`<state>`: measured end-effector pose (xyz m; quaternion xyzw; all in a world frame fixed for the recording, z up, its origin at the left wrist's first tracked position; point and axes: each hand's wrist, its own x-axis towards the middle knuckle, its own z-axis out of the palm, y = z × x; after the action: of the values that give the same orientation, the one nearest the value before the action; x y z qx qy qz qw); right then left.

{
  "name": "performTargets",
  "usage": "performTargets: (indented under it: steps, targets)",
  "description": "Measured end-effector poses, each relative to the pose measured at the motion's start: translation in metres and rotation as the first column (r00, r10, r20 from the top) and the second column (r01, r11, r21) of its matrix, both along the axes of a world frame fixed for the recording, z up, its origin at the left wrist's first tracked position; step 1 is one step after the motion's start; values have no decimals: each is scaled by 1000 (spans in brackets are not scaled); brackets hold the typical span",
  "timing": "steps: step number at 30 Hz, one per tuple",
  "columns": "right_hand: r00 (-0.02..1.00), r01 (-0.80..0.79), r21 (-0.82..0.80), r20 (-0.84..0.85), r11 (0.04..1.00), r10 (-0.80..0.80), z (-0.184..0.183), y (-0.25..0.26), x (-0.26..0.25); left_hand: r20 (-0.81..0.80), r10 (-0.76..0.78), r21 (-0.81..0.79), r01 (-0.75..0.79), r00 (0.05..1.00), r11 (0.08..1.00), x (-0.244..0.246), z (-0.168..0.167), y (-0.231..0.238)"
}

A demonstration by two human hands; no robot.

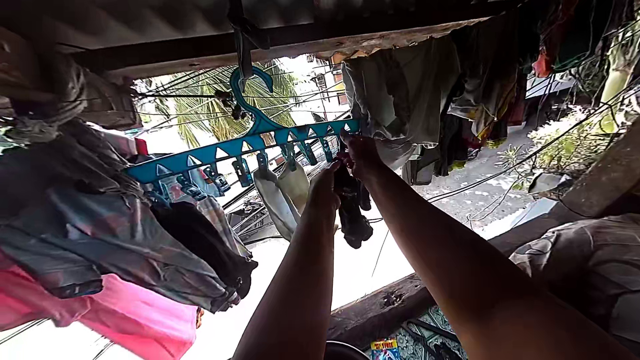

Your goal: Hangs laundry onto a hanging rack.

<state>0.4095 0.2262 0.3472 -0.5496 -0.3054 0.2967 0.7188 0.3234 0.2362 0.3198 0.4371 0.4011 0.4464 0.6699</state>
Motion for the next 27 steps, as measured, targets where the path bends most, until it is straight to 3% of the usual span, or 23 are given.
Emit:
performTargets:
  steps: [6,10,14,23,27]
  targets:
    - [999,-3,77,-46,997,7,-10,-6,-4,163,-20,-39,26,986,999,6,-2,-7]
    - [995,-85,68,-37,994,87,-10,-8,0,198,-16,-21,21,980,1000,6,-11,-4]
    - [977,-150,104,-133,983,164,-5,-19,2,161,-1,1,1,987,1000,5,-19,-7]
    - [976,-95,116,-183,989,115,-6,-21,1,332,42,0,-45,942,999,15,-21,-17]
    - [980,-110,92,-158,990,124,-8,-19,3,362,-24,-8,29,932,1000,13,-13,-15]
